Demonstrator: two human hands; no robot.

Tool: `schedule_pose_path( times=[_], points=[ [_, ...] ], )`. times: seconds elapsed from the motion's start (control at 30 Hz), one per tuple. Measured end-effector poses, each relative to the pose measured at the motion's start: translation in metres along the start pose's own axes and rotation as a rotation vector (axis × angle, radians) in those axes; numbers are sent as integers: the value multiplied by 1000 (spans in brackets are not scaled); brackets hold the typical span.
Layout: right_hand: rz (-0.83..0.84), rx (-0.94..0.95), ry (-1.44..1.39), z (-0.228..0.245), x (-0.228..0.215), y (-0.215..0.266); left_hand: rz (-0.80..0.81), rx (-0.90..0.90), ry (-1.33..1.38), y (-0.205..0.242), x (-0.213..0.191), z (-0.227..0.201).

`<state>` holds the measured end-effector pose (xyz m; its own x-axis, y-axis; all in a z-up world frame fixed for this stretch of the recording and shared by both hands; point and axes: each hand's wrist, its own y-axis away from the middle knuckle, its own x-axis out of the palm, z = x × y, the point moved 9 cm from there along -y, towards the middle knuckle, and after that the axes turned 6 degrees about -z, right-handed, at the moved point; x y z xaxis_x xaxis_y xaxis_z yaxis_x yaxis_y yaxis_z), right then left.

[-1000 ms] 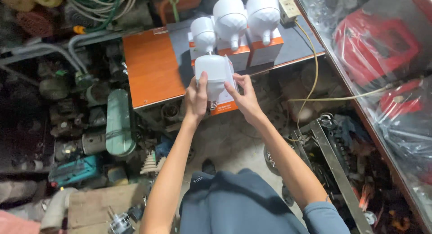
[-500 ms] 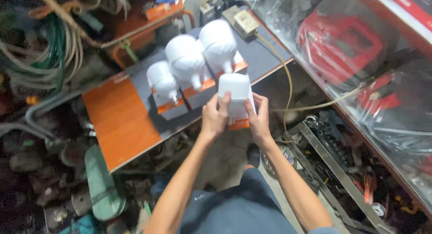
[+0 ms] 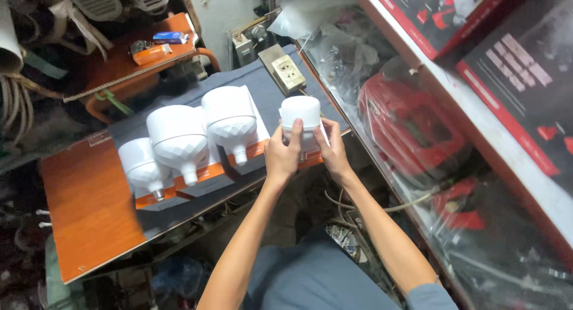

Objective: The person repeatedly picks up packaged LED light bulbs from the floor and places them onto a table, stacking them in a row. The task involves walking back and forth between the floor and the table to transfer the items.

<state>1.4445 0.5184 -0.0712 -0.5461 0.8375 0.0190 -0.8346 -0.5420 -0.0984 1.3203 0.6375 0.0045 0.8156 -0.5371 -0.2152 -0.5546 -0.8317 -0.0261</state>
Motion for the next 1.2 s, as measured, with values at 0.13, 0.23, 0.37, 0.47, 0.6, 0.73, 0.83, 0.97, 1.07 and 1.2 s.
schedule_pose_path(
  times=[0.13, 0.23, 0.37, 0.47, 0.6, 0.73, 0.83, 0.97, 1.07, 1.2],
  points=[
    [117, 21, 43, -45, 7, -43, -114, -112, -123, -27, 18, 34],
    [157, -38, 66, -72, 13, -58, -137, -214, -184, -44, 31, 65],
    [183, 7, 53, -112, 22, -85, -196, -277, -266, -69, 46, 99],
    [144, 85, 164, -142, 26, -107, -215, -397, -346, -84, 56, 126],
    [59, -39, 273, -153, 38, -117, -277, -444, -379, -96, 58, 147],
    [76, 137, 296, -195, 47, -117, -310, -388, -394, -110, 63, 161],
    [111, 36, 288, -203, 46, -112, -323, -341, -437, -111, 67, 171],
    [134, 166, 332, -212, 41, -113, -282, -378, -479, -112, 60, 167],
    [169, 213, 331, -213, 43, -115, -293, -325, -507, -111, 56, 144],
    [209, 234, 289, -203, 49, -112, -289, -189, -536, -111, 52, 123]
  ],
)
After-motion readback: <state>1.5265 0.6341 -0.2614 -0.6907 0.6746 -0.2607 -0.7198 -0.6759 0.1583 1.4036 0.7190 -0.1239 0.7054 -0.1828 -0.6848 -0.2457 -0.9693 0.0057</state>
